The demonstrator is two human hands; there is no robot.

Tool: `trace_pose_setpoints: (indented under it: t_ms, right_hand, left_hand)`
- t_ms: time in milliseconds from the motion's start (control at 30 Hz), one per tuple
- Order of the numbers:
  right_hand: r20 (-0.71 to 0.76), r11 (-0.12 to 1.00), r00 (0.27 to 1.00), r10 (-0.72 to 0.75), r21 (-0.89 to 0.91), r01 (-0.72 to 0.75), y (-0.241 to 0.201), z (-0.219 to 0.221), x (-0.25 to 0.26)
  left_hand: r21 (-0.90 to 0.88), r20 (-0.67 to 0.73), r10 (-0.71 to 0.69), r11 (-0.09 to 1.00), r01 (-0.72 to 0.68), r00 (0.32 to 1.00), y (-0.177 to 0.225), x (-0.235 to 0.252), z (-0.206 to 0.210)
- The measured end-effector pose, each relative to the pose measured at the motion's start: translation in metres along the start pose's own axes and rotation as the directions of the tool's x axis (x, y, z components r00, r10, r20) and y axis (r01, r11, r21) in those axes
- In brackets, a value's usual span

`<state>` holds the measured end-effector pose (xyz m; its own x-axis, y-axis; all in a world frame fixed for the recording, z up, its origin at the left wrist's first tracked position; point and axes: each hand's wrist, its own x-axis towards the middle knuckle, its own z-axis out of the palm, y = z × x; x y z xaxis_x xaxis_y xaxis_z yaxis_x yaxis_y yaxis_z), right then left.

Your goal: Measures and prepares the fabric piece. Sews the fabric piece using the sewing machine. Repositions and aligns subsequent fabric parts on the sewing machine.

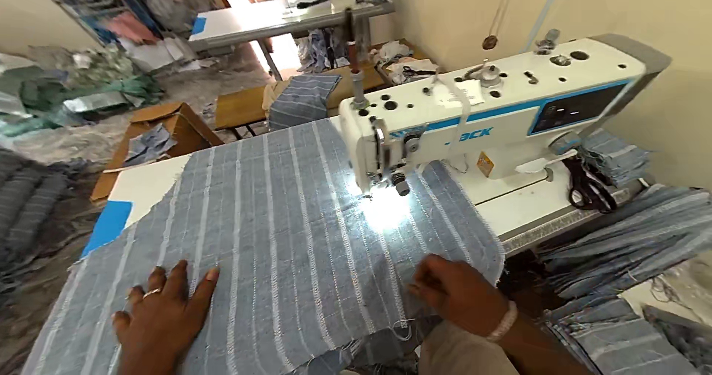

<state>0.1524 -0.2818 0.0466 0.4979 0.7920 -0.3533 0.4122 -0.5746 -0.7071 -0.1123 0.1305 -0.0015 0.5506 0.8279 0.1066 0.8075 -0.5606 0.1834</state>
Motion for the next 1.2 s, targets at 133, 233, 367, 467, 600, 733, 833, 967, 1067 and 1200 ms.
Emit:
trace_pose_setpoints:
  t_ms: [133,233,367,467,600,733,833,967,1067,1200]
  right_hand:
    - [0.065,0.995,0.998,-0.013,-0.095,0.019,-0.029,0.011,0.025]
    - [0.083,0.997,0.994,-0.064,-0.034,0.067,-0.011,-0.021,0.019]
    - [-0.391,0.992,0.918,-0.063,-0.127,0.014,0.033,-0.089,0.064]
    - [-0.376,0.931,0.912,-0.162,-0.366,0.014,0.068,-0.123,0.133]
    - [-0.509,0.878,0.86,0.024,-0.401,-0.262,0.061,-0.142,0.174]
    - [-0.581,0.92,0.814,0.025,-0.304,-0.246,0.043,-0.139,0.172]
    - [-0.537,0.924,0.838,-0.095,-0.361,-0.126,0.061,-0.122,0.133]
    - [-0.47,0.865,0.882,-0.011,-0.447,-0.227,0.111,-0.109,0.066]
    - [-0.546,0.907,0.833,-0.095,-0.392,-0.154,0.083,-0.124,0.018]
    - [-0.664,0.892,0.596,-0.451,-0.352,0.283,-0.012,-0.164,-0.014]
  left_hand:
    - [-0.079,-0.033,0.138,0.987,-0.141,0.99,0.044,-0.007,-0.015]
    - [-0.178,-0.065,0.42,0.887,-0.425,0.905,0.109,-0.012,-0.018]
    - [-0.252,-0.042,0.633,0.742,-0.621,0.773,0.216,-0.026,0.003]
    - [-0.193,0.011,0.672,0.728,-0.658,0.74,0.267,-0.036,0.036]
    - [-0.045,0.022,0.627,0.779,-0.626,0.778,0.278,-0.055,0.063]
    - [-0.034,0.025,0.623,0.782,-0.622,0.782,0.275,-0.057,0.064]
    - [-0.038,0.018,0.621,0.783,-0.62,0.783,0.277,-0.056,0.064]
    - [-0.02,0.017,0.628,0.779,-0.627,0.778,0.278,-0.059,0.062]
    - [-0.016,0.013,0.633,0.774,-0.633,0.774,0.279,-0.059,0.061]
    - [-0.005,0.052,0.619,0.785,-0.62,0.783,0.281,-0.063,0.061]
